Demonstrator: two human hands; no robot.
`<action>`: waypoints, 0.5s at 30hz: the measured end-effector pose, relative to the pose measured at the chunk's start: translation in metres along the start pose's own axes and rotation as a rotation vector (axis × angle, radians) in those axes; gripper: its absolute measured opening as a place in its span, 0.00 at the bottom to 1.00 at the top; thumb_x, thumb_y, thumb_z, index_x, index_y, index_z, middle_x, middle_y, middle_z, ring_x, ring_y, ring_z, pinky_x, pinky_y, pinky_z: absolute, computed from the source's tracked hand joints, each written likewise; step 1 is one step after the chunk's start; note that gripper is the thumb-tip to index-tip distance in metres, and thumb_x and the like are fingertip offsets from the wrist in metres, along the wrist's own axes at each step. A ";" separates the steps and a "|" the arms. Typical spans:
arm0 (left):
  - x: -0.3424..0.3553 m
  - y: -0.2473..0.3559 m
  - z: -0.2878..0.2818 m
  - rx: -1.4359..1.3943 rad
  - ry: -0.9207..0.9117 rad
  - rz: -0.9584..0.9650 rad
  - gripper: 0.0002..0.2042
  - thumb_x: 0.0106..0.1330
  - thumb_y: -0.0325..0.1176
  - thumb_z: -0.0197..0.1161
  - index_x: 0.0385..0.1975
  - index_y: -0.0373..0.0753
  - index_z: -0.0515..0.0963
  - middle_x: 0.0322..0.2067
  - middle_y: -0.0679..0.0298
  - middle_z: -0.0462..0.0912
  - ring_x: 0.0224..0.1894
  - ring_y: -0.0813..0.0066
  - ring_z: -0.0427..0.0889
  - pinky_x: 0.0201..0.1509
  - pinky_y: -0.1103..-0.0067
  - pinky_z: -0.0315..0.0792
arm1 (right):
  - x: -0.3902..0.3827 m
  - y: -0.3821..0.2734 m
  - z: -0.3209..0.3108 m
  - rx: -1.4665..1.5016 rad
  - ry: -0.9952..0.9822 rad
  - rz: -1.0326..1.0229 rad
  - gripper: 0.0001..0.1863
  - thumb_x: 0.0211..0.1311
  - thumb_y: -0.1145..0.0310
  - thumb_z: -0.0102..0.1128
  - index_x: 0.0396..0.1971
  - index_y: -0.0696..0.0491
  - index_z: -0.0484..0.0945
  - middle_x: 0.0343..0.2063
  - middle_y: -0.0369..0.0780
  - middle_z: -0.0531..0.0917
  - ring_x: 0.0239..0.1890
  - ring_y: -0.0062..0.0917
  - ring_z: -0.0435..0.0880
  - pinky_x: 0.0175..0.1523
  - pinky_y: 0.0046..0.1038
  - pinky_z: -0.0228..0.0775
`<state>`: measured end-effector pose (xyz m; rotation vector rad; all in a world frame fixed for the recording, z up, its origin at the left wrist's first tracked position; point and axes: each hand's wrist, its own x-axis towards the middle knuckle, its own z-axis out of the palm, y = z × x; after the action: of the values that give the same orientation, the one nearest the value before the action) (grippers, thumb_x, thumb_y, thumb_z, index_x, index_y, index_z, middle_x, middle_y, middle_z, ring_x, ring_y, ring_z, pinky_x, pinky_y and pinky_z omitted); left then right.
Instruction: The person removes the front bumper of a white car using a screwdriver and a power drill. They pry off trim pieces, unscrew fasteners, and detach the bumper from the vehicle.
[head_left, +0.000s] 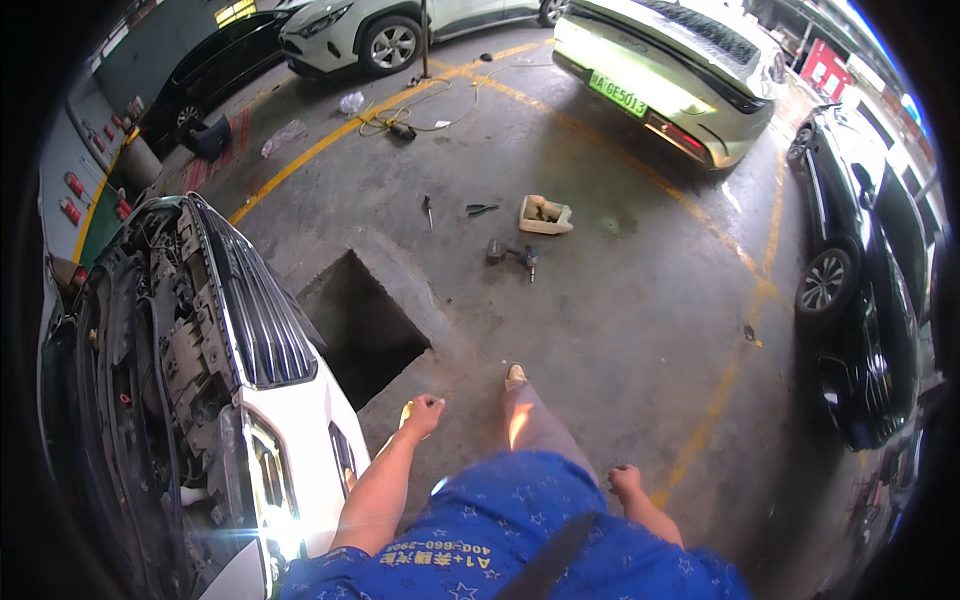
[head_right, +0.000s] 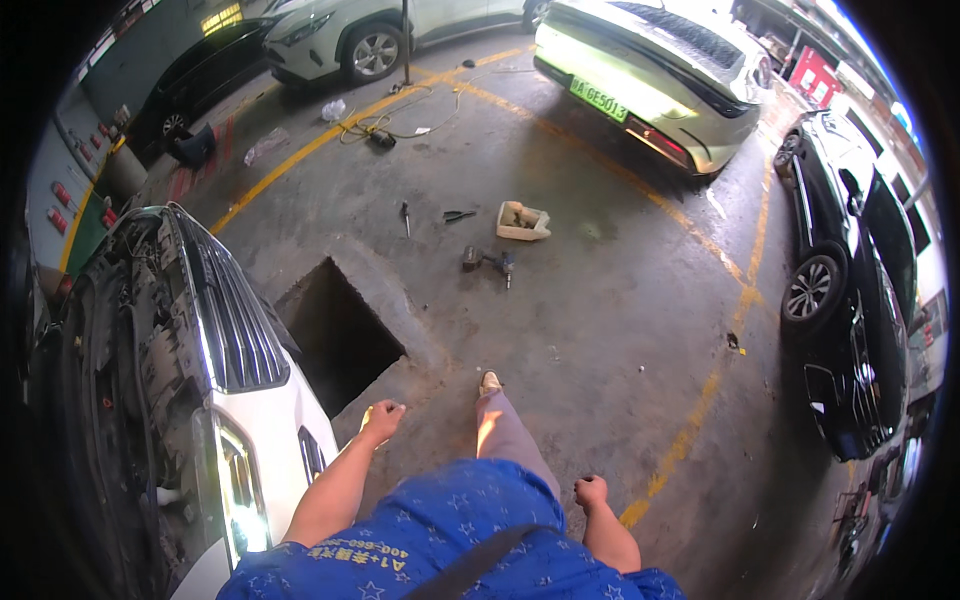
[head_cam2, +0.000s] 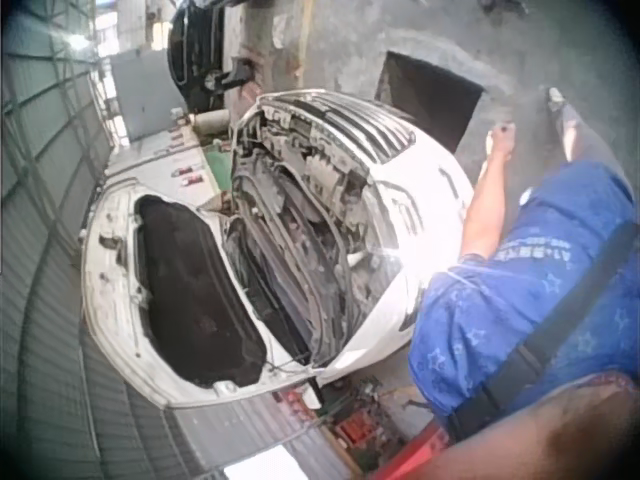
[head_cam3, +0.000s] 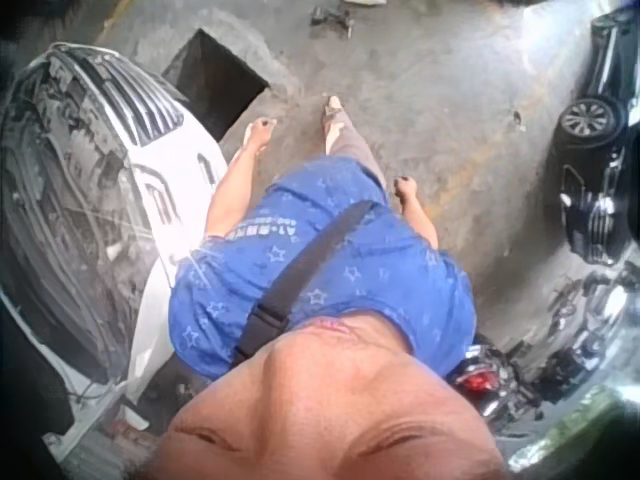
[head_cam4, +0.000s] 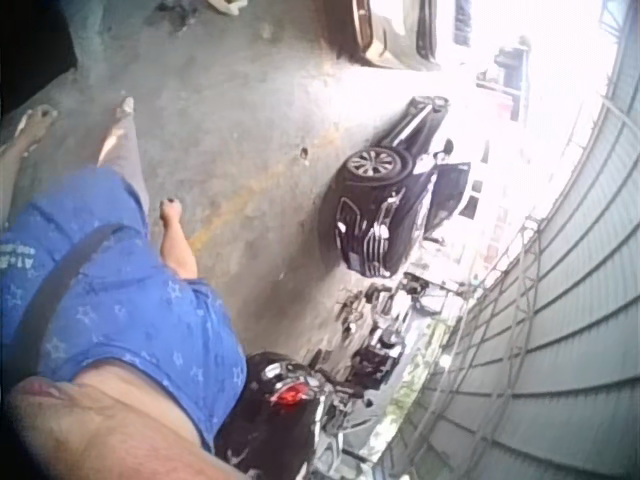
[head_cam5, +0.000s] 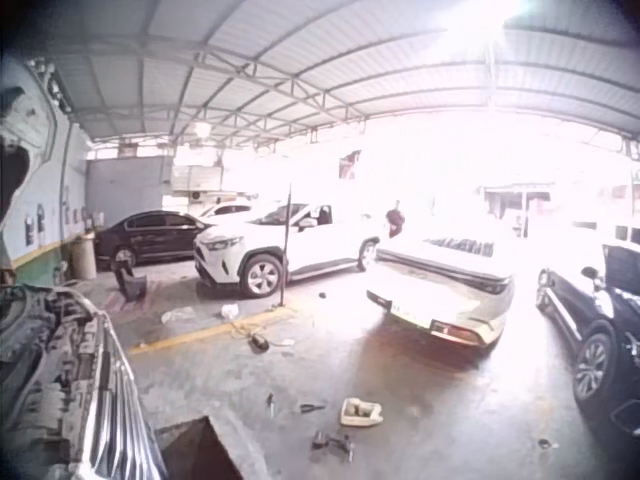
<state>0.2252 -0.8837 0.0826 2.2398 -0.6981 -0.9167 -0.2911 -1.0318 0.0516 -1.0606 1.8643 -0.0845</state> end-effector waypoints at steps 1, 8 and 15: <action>0.006 -0.008 -0.008 0.080 0.021 -0.029 0.19 0.64 0.47 0.65 0.40 0.35 0.85 0.35 0.47 0.87 0.41 0.51 0.87 0.46 0.62 0.78 | 0.002 -0.028 0.008 -0.100 -0.056 0.043 0.09 0.60 0.71 0.63 0.38 0.60 0.84 0.28 0.43 0.86 0.29 0.32 0.86 0.33 0.36 0.80; 0.010 -0.095 -0.046 0.431 -0.020 -0.413 0.26 0.67 0.53 0.55 0.41 0.32 0.86 0.47 0.41 0.84 0.54 0.43 0.82 0.60 0.58 0.74 | 0.198 -0.224 0.032 -0.783 -0.302 -0.184 0.19 0.57 0.59 0.66 0.42 0.58 0.87 0.41 0.47 0.89 0.45 0.36 0.89 0.52 0.32 0.80; 0.047 -0.115 -0.037 0.689 -0.291 -0.476 0.17 0.70 0.41 0.53 0.44 0.39 0.86 0.41 0.45 0.87 0.45 0.51 0.88 0.46 0.57 0.80 | 0.240 -0.599 0.127 -0.649 -0.102 -0.666 0.16 0.53 0.64 0.65 0.39 0.57 0.87 0.38 0.50 0.88 0.45 0.43 0.87 0.52 0.37 0.79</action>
<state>0.3092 -0.8251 0.0031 2.9987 -0.6888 -1.4154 0.1428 -1.5247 0.0949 -2.0630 1.3929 0.2007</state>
